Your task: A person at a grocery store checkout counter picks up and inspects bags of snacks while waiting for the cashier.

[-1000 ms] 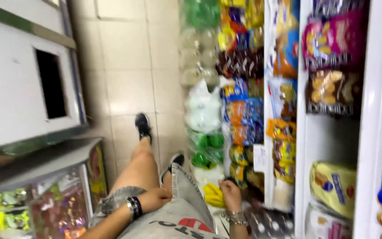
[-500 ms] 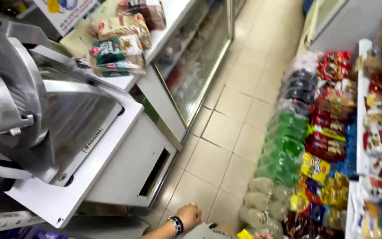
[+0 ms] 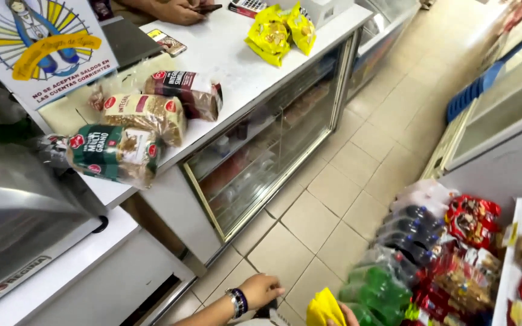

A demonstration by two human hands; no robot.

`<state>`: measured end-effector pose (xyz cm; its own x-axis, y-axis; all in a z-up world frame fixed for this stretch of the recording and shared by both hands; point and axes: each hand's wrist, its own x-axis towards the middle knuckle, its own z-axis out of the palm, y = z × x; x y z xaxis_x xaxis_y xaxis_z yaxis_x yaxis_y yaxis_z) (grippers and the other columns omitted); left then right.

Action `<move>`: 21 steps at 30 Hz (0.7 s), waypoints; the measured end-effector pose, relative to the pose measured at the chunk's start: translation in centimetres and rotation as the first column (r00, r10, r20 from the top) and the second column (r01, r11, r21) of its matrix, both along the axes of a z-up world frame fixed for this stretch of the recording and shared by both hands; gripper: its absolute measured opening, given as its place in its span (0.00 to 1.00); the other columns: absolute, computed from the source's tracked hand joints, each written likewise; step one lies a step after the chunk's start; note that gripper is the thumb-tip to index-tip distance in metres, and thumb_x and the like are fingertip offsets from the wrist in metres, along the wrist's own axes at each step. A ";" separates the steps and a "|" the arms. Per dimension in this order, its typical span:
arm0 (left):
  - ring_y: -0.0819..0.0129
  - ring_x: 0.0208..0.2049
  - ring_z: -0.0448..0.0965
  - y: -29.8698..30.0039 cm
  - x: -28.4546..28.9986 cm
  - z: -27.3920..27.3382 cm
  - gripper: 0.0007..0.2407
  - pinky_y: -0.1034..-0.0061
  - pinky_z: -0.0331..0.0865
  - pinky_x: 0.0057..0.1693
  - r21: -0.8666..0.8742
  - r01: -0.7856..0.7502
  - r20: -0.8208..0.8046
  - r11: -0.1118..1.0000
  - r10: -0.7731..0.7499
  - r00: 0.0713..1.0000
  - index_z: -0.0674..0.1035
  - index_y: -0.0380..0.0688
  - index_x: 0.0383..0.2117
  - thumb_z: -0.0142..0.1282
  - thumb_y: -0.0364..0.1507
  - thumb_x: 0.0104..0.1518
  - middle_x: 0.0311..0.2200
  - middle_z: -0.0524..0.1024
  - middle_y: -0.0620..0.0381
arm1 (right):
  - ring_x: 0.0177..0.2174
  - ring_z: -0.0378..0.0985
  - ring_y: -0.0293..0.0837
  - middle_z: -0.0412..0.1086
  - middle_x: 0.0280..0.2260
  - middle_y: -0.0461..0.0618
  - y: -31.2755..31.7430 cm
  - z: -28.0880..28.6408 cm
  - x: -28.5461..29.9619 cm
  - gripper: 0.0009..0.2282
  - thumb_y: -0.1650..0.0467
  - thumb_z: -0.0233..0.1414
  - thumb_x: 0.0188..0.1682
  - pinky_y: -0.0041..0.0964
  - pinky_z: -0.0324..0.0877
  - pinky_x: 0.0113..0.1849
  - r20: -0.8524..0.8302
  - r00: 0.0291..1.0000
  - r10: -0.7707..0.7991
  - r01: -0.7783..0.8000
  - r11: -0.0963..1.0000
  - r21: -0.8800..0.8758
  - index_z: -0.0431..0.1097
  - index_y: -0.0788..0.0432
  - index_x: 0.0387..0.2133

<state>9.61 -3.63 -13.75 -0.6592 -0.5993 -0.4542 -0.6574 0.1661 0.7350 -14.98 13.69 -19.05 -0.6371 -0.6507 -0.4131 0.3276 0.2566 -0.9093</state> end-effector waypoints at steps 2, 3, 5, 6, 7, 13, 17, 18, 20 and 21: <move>0.63 0.40 0.75 -4.6 -5.1 5.1 0.16 0.68 0.67 0.48 0.081 -0.015 -0.130 0.997 0.026 0.991 0.78 0.51 0.37 0.46 0.48 0.65 0.36 0.78 0.56 | 0.43 0.77 0.61 0.75 0.47 0.69 -8.0 3.6 -4.8 0.25 0.75 0.56 0.40 0.52 0.72 0.45 0.050 0.997 0.053 -0.054 0.999 0.004 0.69 0.69 0.55; 0.68 0.36 0.74 -6.9 -7.3 7.5 0.19 0.71 0.66 0.45 0.156 0.002 -0.259 0.988 0.039 0.965 0.76 0.50 0.36 0.41 0.50 0.66 0.33 0.77 0.60 | 0.43 0.75 0.52 0.74 0.45 0.63 -11.8 5.2 -6.9 0.19 0.76 0.55 0.47 0.43 0.69 0.45 0.102 0.991 0.082 -0.083 0.997 0.006 0.69 0.68 0.54; 0.72 0.41 0.75 -10.3 -10.7 12.2 0.20 0.76 0.68 0.48 0.274 -0.126 -0.335 0.953 0.217 0.917 0.75 0.50 0.46 0.47 0.50 0.61 0.41 0.77 0.62 | 0.44 0.75 0.48 0.76 0.45 0.58 -18.3 13.7 -6.8 0.16 0.72 0.52 0.50 0.40 0.69 0.46 -0.044 0.973 0.226 -0.226 0.974 0.006 0.72 0.67 0.51; 0.76 0.46 0.76 -12.6 -12.2 14.4 0.26 0.81 0.70 0.52 0.376 -0.216 -0.398 0.901 0.367 0.841 0.75 0.51 0.56 0.52 0.50 0.55 0.48 0.77 0.64 | 0.45 0.75 0.43 0.77 0.46 0.54 -22.1 17.7 -6.5 0.15 0.69 0.50 0.54 0.37 0.69 0.47 -0.194 0.920 0.340 -0.346 0.938 -0.001 0.74 0.66 0.49; 0.76 0.46 0.76 -14.6 -13.1 14.4 0.26 0.81 0.70 0.52 0.380 -0.243 -0.393 0.893 0.394 0.831 0.75 0.51 0.56 0.52 0.50 0.55 0.48 0.77 0.64 | 0.45 0.75 0.43 0.77 0.46 0.54 -25.0 18.4 -7.3 0.15 0.69 0.50 0.54 0.37 0.69 0.47 -0.188 0.911 0.367 -0.373 0.928 0.003 0.74 0.66 0.49; 0.78 0.31 0.75 -28.3 -17.1 12.1 0.13 0.80 0.65 0.39 0.018 -0.600 -0.468 0.800 0.537 0.702 0.82 0.56 0.38 0.65 0.43 0.51 0.29 0.78 0.71 | 0.46 0.76 0.44 0.74 0.46 0.52 -42.2 17.8 -12.7 0.16 0.62 0.49 0.54 0.38 0.70 0.47 -0.665 0.601 0.443 -0.585 0.811 0.012 0.79 0.59 0.43; 0.71 0.38 0.76 -35.9 -20.8 10.4 0.25 0.76 0.71 0.44 0.014 -0.472 -0.487 0.882 0.418 0.767 0.75 0.53 0.49 0.68 0.43 0.45 0.40 0.78 0.63 | 0.39 0.76 0.40 0.79 0.37 0.47 -50.4 17.9 -17.3 0.16 0.60 0.49 0.54 0.37 0.68 0.41 -0.641 0.561 0.524 -0.599 0.792 0.123 0.79 0.59 0.41; 0.70 0.41 0.77 -38.0 -21.7 10.8 0.30 0.76 0.73 0.45 0.094 -0.409 -0.492 0.908 0.399 0.773 0.75 0.52 0.55 0.65 0.46 0.44 0.47 0.79 0.62 | 0.42 0.76 0.39 0.80 0.40 0.48 -53.0 18.3 -18.1 0.17 0.62 0.48 0.55 0.36 0.68 0.45 -0.575 0.602 0.554 -0.621 0.778 0.099 0.79 0.61 0.43; 0.70 0.41 0.77 -42.3 -23.3 13.1 0.32 0.76 0.72 0.46 0.066 -0.459 -0.451 0.886 0.437 0.778 0.73 0.51 0.56 0.61 0.51 0.43 0.45 0.79 0.61 | 0.40 0.75 0.40 0.78 0.38 0.49 -57.7 20.6 -19.2 0.17 0.61 0.47 0.56 0.37 0.70 0.42 -0.527 0.624 0.577 -0.640 0.764 0.078 0.78 0.63 0.42; 0.69 0.40 0.78 -43.6 -24.4 13.9 0.35 0.76 0.70 0.46 0.050 -0.480 -0.407 0.876 0.457 0.791 0.72 0.51 0.57 0.56 0.56 0.43 0.44 0.79 0.60 | 0.38 0.75 0.42 0.76 0.36 0.49 -59.2 21.5 -20.1 0.18 0.61 0.46 0.58 0.38 0.71 0.39 -0.472 0.657 0.587 -0.636 0.768 0.070 0.76 0.64 0.42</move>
<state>-14.83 -47.23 0.17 -0.4057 -0.8970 -0.1755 -0.3207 -0.0401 0.9463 -35.13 -45.50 2.47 -0.1719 -0.9792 -0.1076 -0.3152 0.1582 -0.9358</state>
